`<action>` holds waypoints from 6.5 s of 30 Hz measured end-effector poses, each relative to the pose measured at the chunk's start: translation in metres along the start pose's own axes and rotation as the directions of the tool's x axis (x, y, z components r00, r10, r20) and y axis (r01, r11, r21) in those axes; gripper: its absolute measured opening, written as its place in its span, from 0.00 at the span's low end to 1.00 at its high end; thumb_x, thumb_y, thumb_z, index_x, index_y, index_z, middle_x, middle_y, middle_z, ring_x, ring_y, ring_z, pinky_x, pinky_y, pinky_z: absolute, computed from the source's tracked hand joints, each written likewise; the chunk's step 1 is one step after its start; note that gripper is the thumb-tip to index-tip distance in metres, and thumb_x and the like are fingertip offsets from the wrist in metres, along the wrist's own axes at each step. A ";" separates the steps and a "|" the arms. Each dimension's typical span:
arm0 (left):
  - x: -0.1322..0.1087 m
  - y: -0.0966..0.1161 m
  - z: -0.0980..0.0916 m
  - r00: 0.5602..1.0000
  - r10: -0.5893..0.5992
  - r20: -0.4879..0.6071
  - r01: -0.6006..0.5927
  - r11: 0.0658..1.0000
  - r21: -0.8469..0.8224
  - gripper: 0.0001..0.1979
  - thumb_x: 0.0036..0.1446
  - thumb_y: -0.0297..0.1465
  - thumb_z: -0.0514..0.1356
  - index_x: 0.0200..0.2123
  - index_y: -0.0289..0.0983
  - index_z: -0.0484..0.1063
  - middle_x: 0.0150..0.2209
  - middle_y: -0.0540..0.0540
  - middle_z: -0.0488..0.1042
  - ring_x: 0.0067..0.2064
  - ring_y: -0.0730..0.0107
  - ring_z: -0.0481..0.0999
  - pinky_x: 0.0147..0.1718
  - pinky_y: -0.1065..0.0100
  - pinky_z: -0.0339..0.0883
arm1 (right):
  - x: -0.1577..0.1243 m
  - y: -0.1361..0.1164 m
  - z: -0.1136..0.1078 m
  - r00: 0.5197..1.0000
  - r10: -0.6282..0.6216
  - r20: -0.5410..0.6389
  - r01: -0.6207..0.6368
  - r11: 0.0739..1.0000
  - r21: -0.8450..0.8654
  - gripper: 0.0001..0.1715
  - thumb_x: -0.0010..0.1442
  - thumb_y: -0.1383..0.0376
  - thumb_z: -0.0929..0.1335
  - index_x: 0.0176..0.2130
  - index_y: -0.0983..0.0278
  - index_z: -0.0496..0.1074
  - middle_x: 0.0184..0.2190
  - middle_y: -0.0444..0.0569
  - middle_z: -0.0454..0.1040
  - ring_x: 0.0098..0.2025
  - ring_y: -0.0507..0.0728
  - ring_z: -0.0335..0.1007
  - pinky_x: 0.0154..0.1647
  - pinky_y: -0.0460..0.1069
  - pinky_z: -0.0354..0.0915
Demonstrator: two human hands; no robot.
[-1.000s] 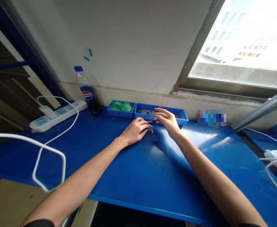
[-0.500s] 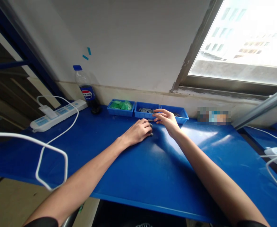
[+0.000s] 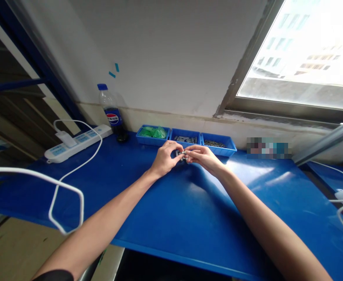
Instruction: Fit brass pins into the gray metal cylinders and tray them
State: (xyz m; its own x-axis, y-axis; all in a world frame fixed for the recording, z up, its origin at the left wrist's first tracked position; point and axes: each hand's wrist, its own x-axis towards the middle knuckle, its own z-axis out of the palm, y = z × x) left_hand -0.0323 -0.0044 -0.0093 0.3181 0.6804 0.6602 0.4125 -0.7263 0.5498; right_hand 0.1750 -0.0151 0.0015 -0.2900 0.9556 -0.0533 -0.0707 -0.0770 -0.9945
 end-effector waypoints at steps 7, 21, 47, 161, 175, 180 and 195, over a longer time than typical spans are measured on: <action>-0.001 -0.007 0.000 0.992 0.022 0.124 -0.036 0.993 0.111 0.07 0.61 0.33 0.68 0.42 0.39 0.78 0.42 0.44 0.82 0.51 0.56 0.76 0.53 0.55 0.72 | 0.005 0.005 -0.005 0.974 -0.110 -0.200 0.098 0.993 -0.066 0.22 0.49 0.54 0.80 0.40 0.65 0.81 0.29 0.47 0.79 0.29 0.53 0.72 0.37 0.50 0.71; -0.007 -0.017 0.005 0.942 0.058 0.330 -0.144 0.959 0.244 0.10 0.56 0.27 0.66 0.43 0.39 0.79 0.41 0.42 0.82 0.54 0.51 0.74 0.53 0.52 0.74 | 0.008 -0.002 -0.008 0.895 -0.215 -0.390 0.209 0.976 -0.058 0.27 0.51 0.58 0.75 0.51 0.61 0.76 0.42 0.50 0.82 0.34 0.55 0.76 0.38 0.50 0.71; -0.005 -0.013 0.009 0.987 -0.076 0.140 0.074 0.997 0.017 0.12 0.61 0.32 0.66 0.47 0.35 0.78 0.46 0.41 0.83 0.49 0.56 0.82 0.53 0.54 0.78 | 0.008 0.008 -0.007 0.936 -0.217 -0.277 0.203 0.976 -0.081 0.25 0.51 0.51 0.79 0.43 0.65 0.81 0.33 0.50 0.82 0.35 0.56 0.77 0.42 0.52 0.72; -0.002 -0.004 0.007 0.985 -0.170 0.011 0.169 0.966 -0.198 0.13 0.58 0.41 0.69 0.38 0.37 0.77 0.35 0.47 0.83 0.37 0.65 0.83 0.42 0.66 0.78 | 0.004 0.005 -0.005 0.987 -0.150 -0.065 0.137 0.976 -0.172 0.24 0.53 0.48 0.78 0.39 0.64 0.81 0.29 0.48 0.80 0.28 0.53 0.72 0.36 0.50 0.70; -0.003 -0.012 0.003 0.984 -0.016 0.177 -0.009 0.990 0.140 0.07 0.63 0.34 0.65 0.40 0.36 0.81 0.42 0.42 0.82 0.45 0.59 0.80 0.49 0.60 0.74 | 0.010 0.006 -0.007 0.932 -0.233 -0.278 0.241 0.970 -0.005 0.24 0.49 0.50 0.81 0.39 0.62 0.81 0.33 0.49 0.82 0.34 0.55 0.77 0.42 0.52 0.74; -0.004 -0.017 0.003 0.937 0.053 0.344 -0.161 0.943 0.292 0.05 0.62 0.30 0.66 0.38 0.35 0.82 0.43 0.40 0.80 0.50 0.54 0.73 0.53 0.54 0.71 | 0.010 0.002 -0.009 0.901 -0.254 -0.352 0.289 0.956 0.052 0.28 0.51 0.53 0.80 0.49 0.60 0.79 0.46 0.52 0.83 0.46 0.59 0.81 0.53 0.54 0.73; -0.001 -0.010 0.013 0.970 -0.235 0.068 0.244 0.919 -0.311 0.11 0.60 0.38 0.68 0.40 0.37 0.81 0.39 0.43 0.84 0.38 0.63 0.83 0.44 0.64 0.77 | 0.009 0.006 -0.010 0.911 -0.202 -0.360 0.208 0.978 -0.022 0.18 0.52 0.57 0.77 0.42 0.62 0.80 0.30 0.46 0.80 0.28 0.53 0.72 0.35 0.49 0.69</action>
State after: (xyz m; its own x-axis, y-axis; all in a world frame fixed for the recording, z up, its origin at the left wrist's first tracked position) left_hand -0.0255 0.0038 -0.0225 0.2695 0.8370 0.4762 0.1913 -0.5311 0.8254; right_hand 0.1819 -0.0037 -0.0054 0.0939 0.9883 0.1198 -0.1080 0.1297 -0.9857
